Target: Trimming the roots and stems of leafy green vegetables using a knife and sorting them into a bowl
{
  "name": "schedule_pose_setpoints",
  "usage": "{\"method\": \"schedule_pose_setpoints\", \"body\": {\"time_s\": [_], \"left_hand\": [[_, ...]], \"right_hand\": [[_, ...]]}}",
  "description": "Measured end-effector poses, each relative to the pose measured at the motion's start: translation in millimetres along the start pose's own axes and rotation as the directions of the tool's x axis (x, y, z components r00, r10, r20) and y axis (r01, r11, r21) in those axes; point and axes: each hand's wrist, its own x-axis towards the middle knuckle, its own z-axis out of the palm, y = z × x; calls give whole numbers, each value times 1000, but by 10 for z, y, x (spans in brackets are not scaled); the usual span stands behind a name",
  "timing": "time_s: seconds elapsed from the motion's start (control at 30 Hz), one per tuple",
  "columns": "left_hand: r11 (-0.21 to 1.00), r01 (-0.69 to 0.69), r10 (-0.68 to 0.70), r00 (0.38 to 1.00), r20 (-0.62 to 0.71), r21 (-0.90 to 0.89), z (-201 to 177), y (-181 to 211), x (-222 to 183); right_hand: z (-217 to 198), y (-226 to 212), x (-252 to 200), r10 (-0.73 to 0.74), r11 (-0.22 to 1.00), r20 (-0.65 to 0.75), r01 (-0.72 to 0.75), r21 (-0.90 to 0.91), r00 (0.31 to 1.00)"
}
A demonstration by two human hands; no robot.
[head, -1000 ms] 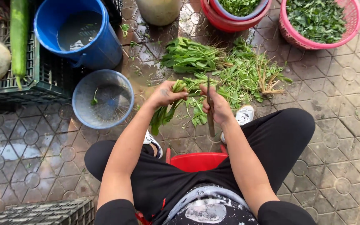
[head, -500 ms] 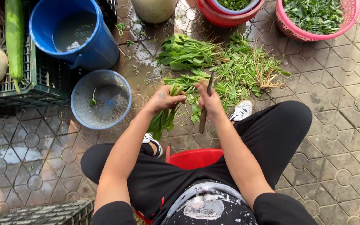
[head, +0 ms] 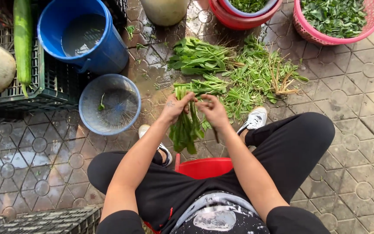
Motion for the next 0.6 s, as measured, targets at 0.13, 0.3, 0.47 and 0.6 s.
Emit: {"method": "schedule_pose_setpoints", "body": {"time_s": [0.13, 0.3, 0.47, 0.6], "left_hand": [[993, -31, 18, 994, -108, -115, 68, -44, 52], [979, -51, 22, 989, -147, -197, 11, 51, -41], [978, -86, 67, 992, -107, -188, 73, 139, -128], [987, -54, 39, 994, -101, -152, -15, 73, -119]], "right_hand": [[257, 103, 42, -133, 940, -67, 148, 307, 989], [228, 106, 60, -344, 932, -163, 357, 55, 925], [294, 81, 19, -489, 872, -117, 486, -54, 865], [334, 103, 42, -521, 852, -90, 511, -110, 849]]}}
